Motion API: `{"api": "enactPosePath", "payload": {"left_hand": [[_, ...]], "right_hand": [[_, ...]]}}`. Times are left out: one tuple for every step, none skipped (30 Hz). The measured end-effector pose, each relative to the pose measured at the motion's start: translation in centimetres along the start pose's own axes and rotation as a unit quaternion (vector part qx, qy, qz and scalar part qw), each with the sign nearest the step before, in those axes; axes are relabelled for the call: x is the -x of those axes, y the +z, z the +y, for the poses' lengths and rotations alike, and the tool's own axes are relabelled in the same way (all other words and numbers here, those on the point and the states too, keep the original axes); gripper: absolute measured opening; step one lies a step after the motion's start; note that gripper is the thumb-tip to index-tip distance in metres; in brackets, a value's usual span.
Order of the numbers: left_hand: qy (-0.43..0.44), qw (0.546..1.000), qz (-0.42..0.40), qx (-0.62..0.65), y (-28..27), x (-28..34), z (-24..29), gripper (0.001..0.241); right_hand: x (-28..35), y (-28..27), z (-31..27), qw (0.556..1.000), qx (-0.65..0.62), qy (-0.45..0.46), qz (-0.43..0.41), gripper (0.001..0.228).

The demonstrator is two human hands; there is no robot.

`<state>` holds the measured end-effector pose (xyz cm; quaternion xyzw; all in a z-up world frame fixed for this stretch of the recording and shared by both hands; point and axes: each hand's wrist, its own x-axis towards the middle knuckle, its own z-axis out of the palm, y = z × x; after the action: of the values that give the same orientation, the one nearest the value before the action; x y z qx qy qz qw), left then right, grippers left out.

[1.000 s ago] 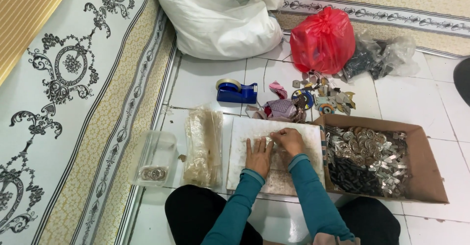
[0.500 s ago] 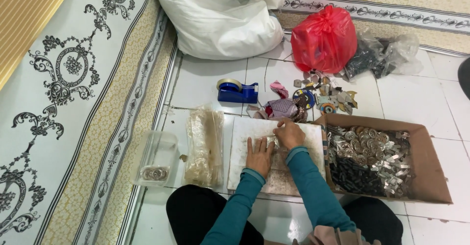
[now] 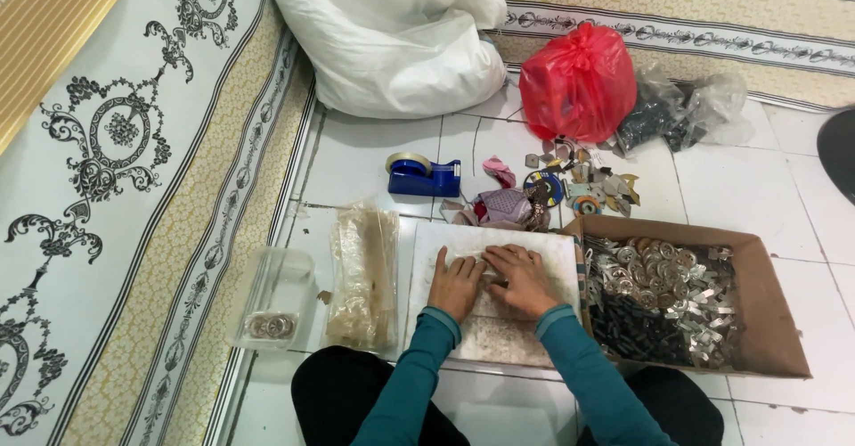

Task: Sorting and arranging small metal decorative components from a box onto a flat surface while sitting on the floor.

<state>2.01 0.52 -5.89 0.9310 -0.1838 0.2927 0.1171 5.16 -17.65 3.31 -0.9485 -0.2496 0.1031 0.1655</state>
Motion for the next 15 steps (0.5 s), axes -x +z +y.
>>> {"api": "enactPosePath", "payload": {"left_hand": [[0.000,1.000,0.001,-0.001,0.3,-0.1,-0.2,0.029],[-0.005,1.000,-0.005,0.006,0.5,-0.3,-0.4,0.028],[-0.008,1.000,-0.010,0.014,0.8,-0.4,-0.5,0.028],[-0.008,1.000,-0.010,0.014,0.4,-0.8,-0.8,0.028],[-0.028,0.999,-0.023,0.038,0.0,-1.2,-1.0,0.029],[-0.048,0.996,-0.035,0.062,-0.5,-1.6,-1.1,0.031],[-0.048,0.996,-0.036,0.062,-0.7,-2.1,-1.5,0.031],[-0.104,0.978,-0.110,0.146,-1.0,-2.6,-2.0,0.028],[-0.159,0.943,-0.184,0.228,-1.2,-3.0,-2.4,0.027],[-0.159,0.943,-0.184,0.228,-1.7,-3.4,-2.7,0.027],[-0.232,0.882,-0.208,0.354,-2.3,-3.8,-3.0,0.031],[-0.300,0.798,-0.226,0.471,-2.8,-4.2,-3.4,0.037],[-0.300,0.798,-0.227,0.471,-2.4,-4.0,-3.7,0.037],[-0.324,0.753,-0.230,0.525,-1.9,-3.8,-4.0,0.039],[-0.345,0.704,-0.232,0.576,-1.5,-3.6,-4.3,0.043]], "right_hand": [[-0.3,0.2,0.3,1.000,0.000,-0.001,0.000,0.060],[-0.6,0.5,0.5,1.000,-0.005,-0.004,0.020,0.055],[-0.8,0.7,0.8,0.999,-0.011,-0.006,0.039,0.050],[-1.3,1.1,1.4,0.999,-0.011,-0.006,0.040,0.050],[-1.7,1.5,1.9,0.998,-0.045,-0.007,0.052,0.041],[-2.1,1.9,2.5,0.995,-0.080,-0.009,0.064,0.035],[-2.4,1.2,2.2,0.995,-0.080,-0.009,0.064,0.035],[-2.7,0.6,1.9,0.989,-0.130,0.001,0.072,0.031],[-2.9,0.0,1.6,0.981,-0.179,0.012,0.079,0.026],[-2.6,-0.9,1.1,0.981,-0.179,0.012,0.079,0.026],[-2.3,-1.8,0.6,0.957,-0.281,0.049,0.044,0.026],[-2.1,-2.7,0.1,0.921,-0.380,0.084,0.009,0.026],[-1.4,-4.1,-1.3,0.921,-0.380,0.085,0.008,0.026],[-0.7,-5.5,-2.6,0.893,-0.435,0.116,0.007,0.024],[0.0,-6.9,-3.9,0.861,-0.487,0.145,0.006,0.023]]}}
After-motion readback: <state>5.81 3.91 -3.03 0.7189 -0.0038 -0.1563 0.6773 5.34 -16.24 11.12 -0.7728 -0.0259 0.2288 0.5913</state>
